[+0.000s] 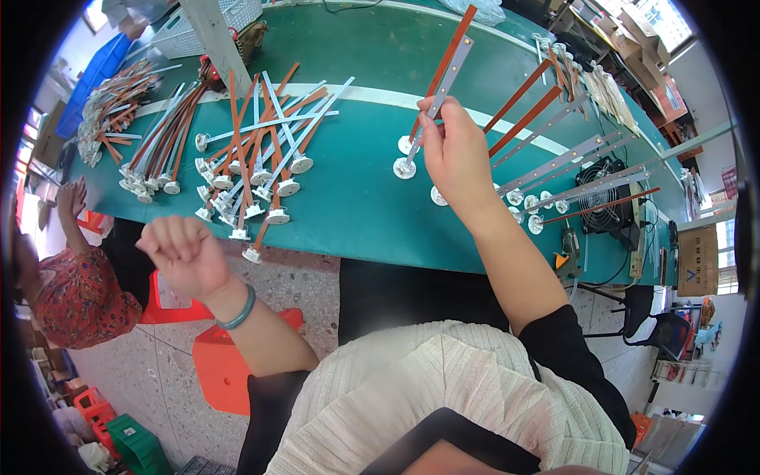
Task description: The person attaches LED strips to plastic bases by inserting the wires into the base sockets by hand and securing the strips upright onto the bases using a hot glue gun.
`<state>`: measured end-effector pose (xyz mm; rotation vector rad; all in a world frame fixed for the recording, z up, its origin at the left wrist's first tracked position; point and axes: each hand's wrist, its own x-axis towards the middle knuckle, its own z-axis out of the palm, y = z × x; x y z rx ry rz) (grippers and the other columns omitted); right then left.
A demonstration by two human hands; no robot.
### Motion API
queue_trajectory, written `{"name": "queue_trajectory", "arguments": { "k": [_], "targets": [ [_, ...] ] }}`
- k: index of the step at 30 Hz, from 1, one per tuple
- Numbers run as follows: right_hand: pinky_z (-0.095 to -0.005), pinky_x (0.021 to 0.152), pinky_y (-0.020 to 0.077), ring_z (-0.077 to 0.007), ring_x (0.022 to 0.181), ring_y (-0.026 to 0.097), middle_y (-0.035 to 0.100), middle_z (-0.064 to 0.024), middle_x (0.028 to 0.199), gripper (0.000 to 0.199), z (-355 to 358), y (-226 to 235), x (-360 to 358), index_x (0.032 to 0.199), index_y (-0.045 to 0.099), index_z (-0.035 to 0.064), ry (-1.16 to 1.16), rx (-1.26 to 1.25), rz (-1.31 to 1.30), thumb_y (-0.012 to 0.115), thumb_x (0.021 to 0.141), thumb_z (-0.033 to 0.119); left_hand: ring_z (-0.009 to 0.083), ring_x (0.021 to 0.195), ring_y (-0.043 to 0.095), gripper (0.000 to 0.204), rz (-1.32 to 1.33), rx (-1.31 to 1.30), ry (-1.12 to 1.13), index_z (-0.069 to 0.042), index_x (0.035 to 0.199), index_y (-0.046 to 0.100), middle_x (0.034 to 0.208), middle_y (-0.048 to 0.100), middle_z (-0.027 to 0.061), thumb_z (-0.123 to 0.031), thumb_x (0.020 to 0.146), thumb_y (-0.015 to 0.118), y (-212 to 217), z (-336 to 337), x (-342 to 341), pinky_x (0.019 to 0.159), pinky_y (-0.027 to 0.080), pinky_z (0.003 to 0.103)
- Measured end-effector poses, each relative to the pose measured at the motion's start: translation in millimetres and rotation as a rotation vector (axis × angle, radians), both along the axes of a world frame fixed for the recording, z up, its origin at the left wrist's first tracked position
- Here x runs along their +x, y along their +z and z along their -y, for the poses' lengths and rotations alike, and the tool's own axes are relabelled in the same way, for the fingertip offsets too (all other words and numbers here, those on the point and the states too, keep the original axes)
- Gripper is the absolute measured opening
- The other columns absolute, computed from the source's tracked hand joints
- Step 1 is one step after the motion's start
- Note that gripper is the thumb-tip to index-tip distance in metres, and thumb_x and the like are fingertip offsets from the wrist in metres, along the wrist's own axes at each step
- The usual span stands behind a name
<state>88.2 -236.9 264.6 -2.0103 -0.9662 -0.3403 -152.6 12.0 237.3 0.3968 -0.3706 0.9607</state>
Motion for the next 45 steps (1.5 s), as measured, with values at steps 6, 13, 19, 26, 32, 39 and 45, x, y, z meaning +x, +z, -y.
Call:
{"name": "queue_trajectory", "arguments": {
  "k": [6, 13, 19, 26, 32, 39, 45],
  "targets": [
    [-0.0294, 0.066, 0.0523, -0.0184, 0.077, 0.064, 0.056, -0.0193, 0.120, 0.045, 0.1, 22.2, -21.2, 0.133, 0.039, -0.0075, -0.041, 0.077, -0.065, 0.056, 0.094, 0.006, 0.0105, 0.053, 0.034, 0.030, 0.051, 0.028, 0.123, -0.010, 0.075, 0.044, 0.061, 0.034, -0.0012, -0.022, 0.103, 0.048, 3.9, 4.5, -10.6, 0.052, 0.028, 0.026],
    [-0.0316, 0.071, 0.0542, -0.0195, 0.086, 0.064, 0.050, -0.0203, 0.129, 0.064, 26.0, 29.1, -62.5, 0.140, 0.034, -0.0056, 0.140, 0.203, 0.198, 0.064, 0.084, -0.006, 0.0105, 0.056, 0.034, 0.029, 0.040, 0.065, 0.029, -0.011, 0.077, 0.043, 0.062, 0.034, 0.0002, -0.022, 0.104, 0.046, 7.0, 26.1, 3.2, 0.054, 0.030, 0.025],
    [-0.0417, 0.077, 0.0530, -0.0375, 0.084, 0.062, 0.059, -0.0166, 0.108, 0.051, -1.8, -58.5, -59.8, 0.128, 0.053, 0.0058, 0.213, -0.157, 0.036, 0.069, 0.080, 0.002, 0.0108, 0.055, 0.038, 0.032, 0.070, 0.106, -0.026, -0.012, 0.076, 0.044, 0.059, 0.035, -0.0012, -0.027, 0.105, 0.044, 17.2, 33.2, 4.1, 0.054, 0.031, 0.026],
    [-0.0417, 0.073, 0.0501, -0.0347, 0.085, 0.062, 0.060, -0.0148, 0.089, 0.009, 49.7, -88.2, -50.7, 0.095, 0.061, 0.0035, 0.207, -0.389, -0.187, 0.060, 0.092, 0.011, 0.0121, 0.063, 0.040, 0.032, -0.029, 0.150, 0.085, -0.012, 0.075, 0.044, 0.066, 0.038, -0.0006, -0.026, 0.104, 0.046, 11.2, 33.2, -3.2, 0.059, 0.033, 0.027],
    [-0.0335, 0.067, 0.0495, -0.0257, 0.075, 0.062, 0.063, -0.0126, 0.086, 0.007, 138.3, -82.3, -66.1, 0.092, 0.061, 0.0019, 0.247, -0.382, -0.422, 0.058, 0.093, 0.008, 0.0221, 0.091, 0.051, 0.022, -0.823, 0.489, 0.208, -0.004, 0.084, 0.052, 0.100, 0.054, 0.0125, -0.019, 0.099, 0.045, -39.8, 102.9, 56.7, 0.084, 0.044, 0.035],
    [-0.0294, 0.060, 0.0472, -0.0152, 0.067, 0.059, 0.062, -0.0053, 0.082, 0.009, 162.9, -38.1, -85.0, 0.092, 0.062, 0.0020, 0.518, -0.305, -0.905, 0.054, 0.094, 0.006, 0.0290, 0.110, 0.058, 0.019, -0.674, 1.712, 0.249, -0.004, 0.074, 0.055, 0.111, 0.064, 0.0127, -0.012, 0.092, 0.056, -80.9, 188.8, 114.6, 0.100, 0.041, 0.044],
    [-0.0235, 0.058, 0.0433, -0.0078, 0.067, 0.055, 0.063, -0.0015, 0.080, 0.009, 220.0, -41.5, -67.4, 0.094, 0.066, 0.0012, 0.416, -0.204, -1.088, 0.058, 0.094, 0.006, 0.0166, 0.066, 0.055, 0.019, -1.023, 1.117, -0.408, -0.005, 0.083, 0.061, 0.069, 0.054, 0.0051, -0.016, 0.097, 0.053, -76.3, 108.7, 34.4, 0.060, 0.044, 0.029]
  ]
}}
